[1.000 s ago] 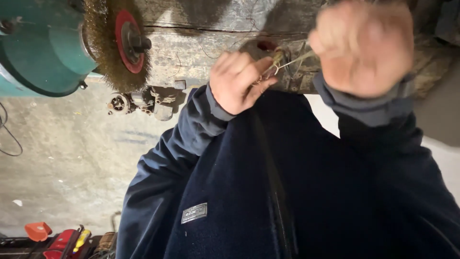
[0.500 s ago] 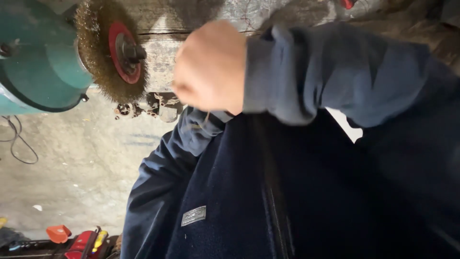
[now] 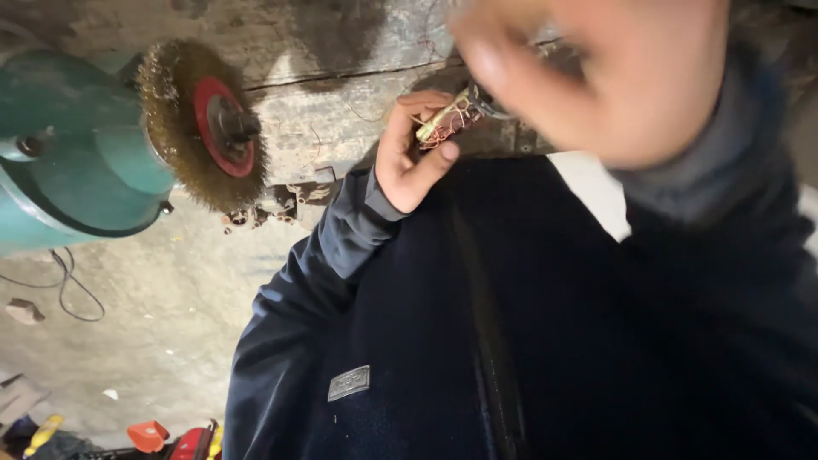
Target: The person winds a length of cord tightly around a small mechanical component with copper windings, pulling the cord taut by hand with each turn and rotating the component as they work. They occasionally use pliers to hold or adjust the part while continuing to wrap and tighten the cord.
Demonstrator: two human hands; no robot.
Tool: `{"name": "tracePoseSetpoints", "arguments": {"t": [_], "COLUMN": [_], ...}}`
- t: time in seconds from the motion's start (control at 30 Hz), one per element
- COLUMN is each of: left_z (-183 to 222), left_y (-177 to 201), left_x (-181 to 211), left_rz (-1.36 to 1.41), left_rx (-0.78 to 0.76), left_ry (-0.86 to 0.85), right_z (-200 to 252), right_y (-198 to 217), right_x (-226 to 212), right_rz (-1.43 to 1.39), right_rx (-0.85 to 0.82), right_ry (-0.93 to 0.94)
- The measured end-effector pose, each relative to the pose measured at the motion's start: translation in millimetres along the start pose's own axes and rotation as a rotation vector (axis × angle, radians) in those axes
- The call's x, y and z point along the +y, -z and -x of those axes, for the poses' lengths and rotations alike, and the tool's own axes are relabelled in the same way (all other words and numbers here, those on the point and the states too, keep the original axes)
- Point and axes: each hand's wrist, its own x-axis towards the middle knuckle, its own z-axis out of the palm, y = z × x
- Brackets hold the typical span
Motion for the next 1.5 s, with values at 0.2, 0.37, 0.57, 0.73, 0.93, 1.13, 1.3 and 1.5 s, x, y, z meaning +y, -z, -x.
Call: {"name": "tracePoseSetpoints", "arguments": {"t": [0.2,0.37,0.57,0.73,0.93,1.13,1.3,1.5], "left_z": [-5.0,-9.0,-14.0,-13.8,-11.7,-12.2,-7.6,-7.2], "left_y": [2.0,-2.7,4.1,7.4,9.5,7.4,8.7,6.0], "left_x": [7.1,11.8,18.8,31.5,35.4,36.2,33.7,28.9], "left_rz": [-0.136,-0.468,-0.66,-0.769,-0.851,-0.869,-0.897,-0.939], "left_rx": [-0.031,0.025,0.005,-0.028,-0.049,-0.013,-0.05,-0.018], "left_ry": [-0.068,-0.277,-0.539,-0.604,-0.65,-0.582,-0.588,-0.542], "right_z": [72.2,76.9,62.2,59.2,78.4,95.0,91.3,97.2], "right_y": [-70.3,-91.2,-77.2,-78.2,-110.7,-143.3,-124.8,-124.0], "right_x": [-62.3,-69.4,-73.8,-72.3,-51.0,-44.6,-51.7,-40.6], "right_rz": [-0.197,-0.18,0.015,0.083,-0.009,-0.382,-0.473,-0.337], "right_rx": [0.205,0.391,0.341,0.239,0.237,0.39,0.368,0.418], "right_ry": [-0.613,-0.708,-0.577,-0.578,-0.5,-0.887,-0.805,-0.673]}}
